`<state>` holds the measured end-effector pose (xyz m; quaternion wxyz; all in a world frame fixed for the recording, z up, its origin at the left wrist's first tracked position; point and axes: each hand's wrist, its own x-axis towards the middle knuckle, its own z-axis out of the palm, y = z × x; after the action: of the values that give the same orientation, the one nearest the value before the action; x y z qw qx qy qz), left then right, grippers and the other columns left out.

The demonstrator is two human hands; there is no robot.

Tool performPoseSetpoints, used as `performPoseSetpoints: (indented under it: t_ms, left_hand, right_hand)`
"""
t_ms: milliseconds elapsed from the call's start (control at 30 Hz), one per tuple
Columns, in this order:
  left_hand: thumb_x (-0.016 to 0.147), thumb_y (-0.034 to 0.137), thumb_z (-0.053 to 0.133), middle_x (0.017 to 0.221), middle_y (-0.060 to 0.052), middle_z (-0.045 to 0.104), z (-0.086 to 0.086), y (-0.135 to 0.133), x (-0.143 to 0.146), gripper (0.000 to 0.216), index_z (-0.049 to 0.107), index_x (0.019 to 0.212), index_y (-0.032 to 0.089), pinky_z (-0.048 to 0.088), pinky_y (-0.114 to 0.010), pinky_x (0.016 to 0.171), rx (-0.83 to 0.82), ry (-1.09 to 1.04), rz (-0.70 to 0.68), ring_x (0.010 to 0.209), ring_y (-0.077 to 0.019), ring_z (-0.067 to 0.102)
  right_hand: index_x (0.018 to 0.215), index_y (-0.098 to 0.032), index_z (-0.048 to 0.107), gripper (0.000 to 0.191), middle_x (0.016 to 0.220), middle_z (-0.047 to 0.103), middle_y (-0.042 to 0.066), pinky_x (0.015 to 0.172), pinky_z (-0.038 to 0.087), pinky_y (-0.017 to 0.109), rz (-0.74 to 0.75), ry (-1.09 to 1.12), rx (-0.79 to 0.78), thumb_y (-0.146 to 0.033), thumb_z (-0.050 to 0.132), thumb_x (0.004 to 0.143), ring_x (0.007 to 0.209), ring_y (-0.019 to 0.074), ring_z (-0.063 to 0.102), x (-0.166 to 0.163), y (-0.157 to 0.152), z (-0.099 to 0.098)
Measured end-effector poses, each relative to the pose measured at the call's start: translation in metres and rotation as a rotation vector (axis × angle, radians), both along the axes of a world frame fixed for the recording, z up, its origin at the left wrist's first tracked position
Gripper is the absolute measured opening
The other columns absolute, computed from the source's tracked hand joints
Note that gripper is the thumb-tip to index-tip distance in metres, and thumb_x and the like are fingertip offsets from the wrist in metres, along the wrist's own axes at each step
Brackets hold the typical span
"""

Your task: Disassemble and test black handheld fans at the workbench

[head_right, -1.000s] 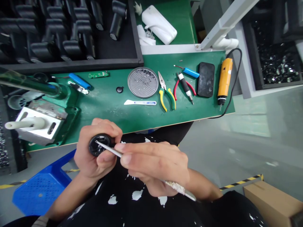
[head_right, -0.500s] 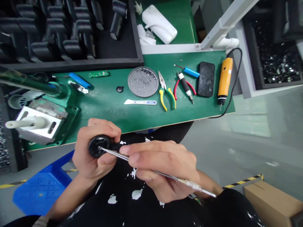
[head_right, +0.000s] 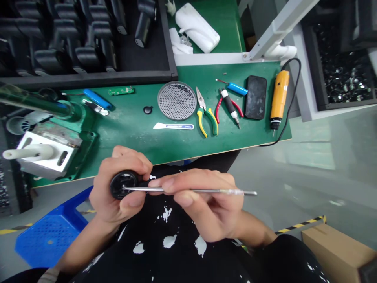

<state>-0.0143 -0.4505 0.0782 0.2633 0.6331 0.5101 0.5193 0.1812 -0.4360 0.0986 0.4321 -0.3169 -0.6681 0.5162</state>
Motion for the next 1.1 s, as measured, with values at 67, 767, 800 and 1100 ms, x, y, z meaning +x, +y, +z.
performPoseSetpoints:
  t_ms: [67, 767, 800, 1100]
  left_hand:
    - [0.102, 0.063, 0.055, 0.069, 0.004, 0.059, -0.001, 0.001, 0.001, 0.035, 0.053, 0.099, 0.028, 0.040, -0.040, 0.063, 0.020, -0.006, -0.012, 0.058, -0.0179, 0.058]
    - [0.103, 0.055, 0.056, 0.061, 0.005, 0.057, 0.001, 0.002, 0.013, 0.032, 0.054, 0.090, 0.026, 0.036, -0.039, 0.058, 0.020, -0.118, -0.038, 0.047, -0.0138, 0.052]
    - [0.103, 0.056, 0.055, 0.060, 0.006, 0.056, 0.001, 0.002, 0.014, 0.033, 0.054, 0.090, 0.026, 0.036, -0.039, 0.058, 0.020, -0.122, -0.037, 0.046, -0.0137, 0.051]
    - [0.098, 0.054, 0.061, 0.061, 0.006, 0.053, 0.001, 0.002, 0.006, 0.030, 0.055, 0.089, 0.025, 0.038, -0.040, 0.061, 0.019, -0.087, -0.067, 0.048, -0.0142, 0.052]
  right_hand:
    - [0.128, -0.026, 0.068, 0.028, 0.114, 0.082, 0.005, 0.071, 0.072, 0.033, -0.043, 0.144, -0.058, -0.019, 0.052, 0.107, 0.091, 0.0222, 0.083, -0.008, -0.002, -0.003]
    - [0.120, -0.023, 0.074, 0.020, 0.106, 0.084, 0.006, 0.069, 0.072, 0.029, -0.047, 0.429, -0.387, -0.018, 0.061, 0.104, 0.087, 0.0222, 0.084, -0.027, -0.012, -0.011]
    - [0.120, -0.023, 0.074, 0.021, 0.106, 0.084, 0.006, 0.069, 0.072, 0.029, -0.042, 0.445, -0.381, -0.018, 0.061, 0.104, 0.087, 0.0219, 0.084, -0.027, -0.012, -0.012]
    - [0.107, -0.026, 0.072, 0.023, 0.101, 0.078, 0.004, 0.076, 0.069, 0.039, -0.351, 0.270, 0.113, -0.030, 0.050, 0.108, 0.088, 0.0217, 0.077, -0.024, 0.007, 0.003]
